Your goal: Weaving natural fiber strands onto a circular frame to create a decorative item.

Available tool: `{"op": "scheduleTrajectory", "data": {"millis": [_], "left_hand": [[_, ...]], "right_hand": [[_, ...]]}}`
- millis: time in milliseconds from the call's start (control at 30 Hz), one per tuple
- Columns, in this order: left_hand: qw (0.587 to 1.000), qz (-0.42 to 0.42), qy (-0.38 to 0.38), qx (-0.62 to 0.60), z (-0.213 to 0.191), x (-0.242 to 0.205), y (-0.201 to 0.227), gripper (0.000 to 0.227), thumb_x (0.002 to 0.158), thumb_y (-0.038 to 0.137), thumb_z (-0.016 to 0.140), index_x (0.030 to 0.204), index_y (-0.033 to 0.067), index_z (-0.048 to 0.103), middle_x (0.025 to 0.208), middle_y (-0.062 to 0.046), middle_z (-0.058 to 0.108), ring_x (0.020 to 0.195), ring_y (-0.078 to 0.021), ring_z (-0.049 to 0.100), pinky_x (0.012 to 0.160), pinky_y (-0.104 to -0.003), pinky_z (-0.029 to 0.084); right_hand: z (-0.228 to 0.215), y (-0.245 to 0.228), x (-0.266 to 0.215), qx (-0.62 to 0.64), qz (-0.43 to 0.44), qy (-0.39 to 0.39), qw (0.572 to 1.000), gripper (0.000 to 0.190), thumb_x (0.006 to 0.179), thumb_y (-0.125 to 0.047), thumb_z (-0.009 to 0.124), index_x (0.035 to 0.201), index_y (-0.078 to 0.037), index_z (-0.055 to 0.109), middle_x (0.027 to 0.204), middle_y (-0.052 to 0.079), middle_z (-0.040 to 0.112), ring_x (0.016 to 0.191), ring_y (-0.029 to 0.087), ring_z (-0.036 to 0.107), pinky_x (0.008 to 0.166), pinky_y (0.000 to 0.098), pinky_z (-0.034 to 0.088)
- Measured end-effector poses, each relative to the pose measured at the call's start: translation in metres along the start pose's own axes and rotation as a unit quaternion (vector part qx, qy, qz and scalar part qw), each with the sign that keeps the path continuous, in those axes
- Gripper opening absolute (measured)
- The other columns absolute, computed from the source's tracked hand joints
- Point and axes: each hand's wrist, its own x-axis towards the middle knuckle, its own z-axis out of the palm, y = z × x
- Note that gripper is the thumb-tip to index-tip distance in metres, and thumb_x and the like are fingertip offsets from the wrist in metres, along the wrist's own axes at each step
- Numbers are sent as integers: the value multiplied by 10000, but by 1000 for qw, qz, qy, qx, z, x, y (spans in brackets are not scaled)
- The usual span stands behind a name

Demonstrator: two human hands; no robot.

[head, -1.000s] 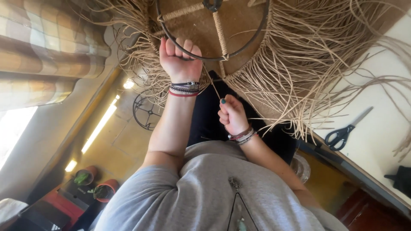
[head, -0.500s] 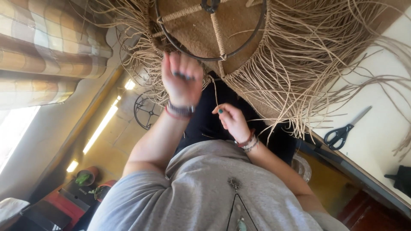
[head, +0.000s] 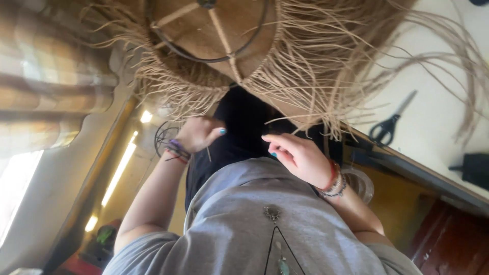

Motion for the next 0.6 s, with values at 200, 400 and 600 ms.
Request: {"op": "scheduleTrajectory", "data": {"millis": [200, 400, 600], "left_hand": [[990, -132, 5, 44, 12, -12, 3, 329, 1063, 380, 502, 886, 181, 694, 708, -60, 734, 741, -343, 730, 677, -441, 586], [996, 43, 69, 23, 16, 56, 88, 118, 977, 255, 625, 928, 189, 709, 745, -44, 735, 725, -333, 725, 663, -434, 583], [973, 201, 55, -103, 0, 92, 146, 228, 1060, 223, 521, 959, 99, 683, 869, -35, 702, 741, -246, 659, 767, -382, 482]], "right_hand": [[-66, -4, -70, -62, 27, 170, 983, 242, 925, -41, 656, 1100, -145, 786, 946, 44, 771, 838, 246, 754, 758, 343, 610], [-125, 98, -24, -253, -46, 343, 904, 217, 1012, 22, 698, 1168, -99, 787, 1072, 63, 692, 876, 228, 671, 794, 336, 580], [-125, 161, 48, -405, -186, 288, 848, 126, 1002, -103, 754, 1124, -128, 749, 1135, 101, 706, 961, 236, 696, 856, 364, 634]]}}
